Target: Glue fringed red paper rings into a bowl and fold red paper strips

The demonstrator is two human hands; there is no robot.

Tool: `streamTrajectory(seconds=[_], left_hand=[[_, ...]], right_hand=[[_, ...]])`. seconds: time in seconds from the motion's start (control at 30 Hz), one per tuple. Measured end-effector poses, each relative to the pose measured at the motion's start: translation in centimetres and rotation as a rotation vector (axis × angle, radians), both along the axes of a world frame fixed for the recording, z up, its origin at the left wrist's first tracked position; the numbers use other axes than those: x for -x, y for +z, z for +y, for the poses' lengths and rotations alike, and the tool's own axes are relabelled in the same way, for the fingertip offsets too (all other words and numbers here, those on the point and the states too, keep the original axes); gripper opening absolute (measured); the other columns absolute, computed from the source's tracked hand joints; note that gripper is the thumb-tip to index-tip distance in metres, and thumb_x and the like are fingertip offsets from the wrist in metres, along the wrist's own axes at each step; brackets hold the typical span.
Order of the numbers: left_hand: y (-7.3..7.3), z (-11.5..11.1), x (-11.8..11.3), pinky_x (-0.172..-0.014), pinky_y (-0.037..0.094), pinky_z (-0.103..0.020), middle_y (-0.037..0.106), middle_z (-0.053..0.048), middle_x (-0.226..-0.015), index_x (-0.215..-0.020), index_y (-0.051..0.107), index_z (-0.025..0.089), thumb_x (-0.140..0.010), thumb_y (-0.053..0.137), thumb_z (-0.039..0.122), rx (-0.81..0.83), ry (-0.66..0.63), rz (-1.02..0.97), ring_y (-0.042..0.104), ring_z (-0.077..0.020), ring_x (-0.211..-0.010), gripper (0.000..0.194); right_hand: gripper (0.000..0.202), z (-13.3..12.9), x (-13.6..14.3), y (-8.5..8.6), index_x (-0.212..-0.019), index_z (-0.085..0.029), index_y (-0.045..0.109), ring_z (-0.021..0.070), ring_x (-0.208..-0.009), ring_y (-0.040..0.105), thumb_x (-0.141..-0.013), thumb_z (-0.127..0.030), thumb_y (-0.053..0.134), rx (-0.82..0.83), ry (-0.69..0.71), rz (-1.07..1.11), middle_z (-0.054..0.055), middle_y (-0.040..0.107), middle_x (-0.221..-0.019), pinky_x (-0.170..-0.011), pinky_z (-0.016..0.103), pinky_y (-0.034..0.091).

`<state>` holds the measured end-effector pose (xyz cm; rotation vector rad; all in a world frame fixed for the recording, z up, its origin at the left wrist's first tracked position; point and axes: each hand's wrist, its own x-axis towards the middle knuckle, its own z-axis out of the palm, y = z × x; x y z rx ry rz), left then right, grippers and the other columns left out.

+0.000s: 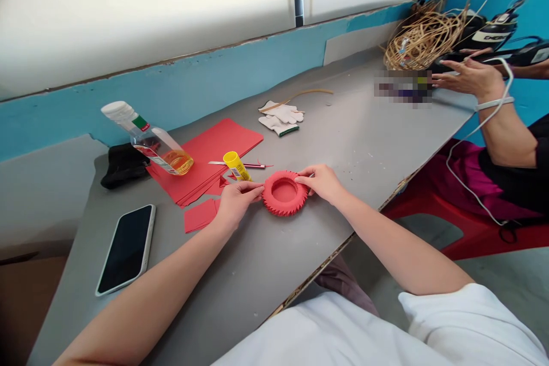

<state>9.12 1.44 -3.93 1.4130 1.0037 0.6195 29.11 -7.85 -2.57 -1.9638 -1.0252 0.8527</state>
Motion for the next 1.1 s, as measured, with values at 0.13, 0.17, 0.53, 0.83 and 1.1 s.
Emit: streamTrajectory(seconds=[0.13, 0.17, 0.53, 0.83, 1.1], left_hand=[[-0.3, 0.1, 0.1, -0.074, 0.053, -0.032, 0.069, -0.004, -0.076, -0.08, 0.071, 0.015, -0.064, 0.07, 0.026, -0.004, -0.003, -0.002, 0.065, -0.0178, -0.072, 0.019], [-0.5, 0.2, 0.2, -0.074, 0.053, -0.032, 0.069, -0.005, -0.077, -0.08, 0.071, 0.015, -0.064, 0.07, 0.026, -0.001, -0.006, -0.005, 0.065, -0.0178, -0.073, 0.019], [-1.5, 0.6, 0.4, -0.074, 0.053, -0.031, 0.069, -0.007, -0.081, -0.08, 0.07, 0.015, -0.065, 0.07, 0.027, 0.023, -0.019, -0.001, 0.065, -0.0186, -0.075, 0.019], [-1.0, 0.4, 0.4, -0.071, 0.054, -0.03, 0.068, -0.005, -0.08, -0.076, 0.069, 0.015, -0.066, 0.068, 0.027, 0.027, -0.038, 0.014, 0.064, -0.0164, -0.073, 0.015], [-0.5, 0.1, 0.3, -0.057, 0.055, -0.025, 0.066, -0.006, -0.083, -0.079, 0.067, 0.014, -0.066, 0.069, 0.03, 0.054, -0.045, 0.041, 0.062, -0.0166, -0.072, 0.02]], right_hand=[[0.026, 0.0, -0.1, -0.3, -0.082, -0.018, 0.07, 0.0089, -0.042, 0.05, -0.068, -0.039, 0.065, -0.011, 0.018, -0.009, 0.0, 0.063, -0.06, -0.051, 0.026, 0.044], [0.026, 0.0, -0.1, -0.4, -0.082, -0.019, 0.07, 0.0088, -0.042, 0.05, -0.068, -0.039, 0.065, -0.016, 0.017, -0.005, 0.0, 0.063, -0.06, -0.051, 0.026, 0.044], [0.026, 0.2, 0.2, -0.2, -0.082, -0.019, 0.07, 0.0082, -0.04, 0.049, -0.069, -0.041, 0.064, 0.007, 0.009, -0.036, 0.001, 0.065, -0.064, -0.05, 0.026, 0.044], [0.027, 0.1, -0.1, -0.6, -0.083, -0.019, 0.069, 0.0094, -0.046, 0.053, -0.068, -0.041, 0.066, -0.006, 0.023, 0.003, 0.002, 0.065, -0.068, -0.049, 0.025, 0.047], [0.024, 0.1, 0.0, -0.8, -0.084, -0.019, 0.068, 0.0144, -0.067, 0.06, -0.067, -0.035, 0.068, -0.044, -0.001, 0.161, 0.005, 0.068, -0.079, -0.056, 0.024, 0.053]])
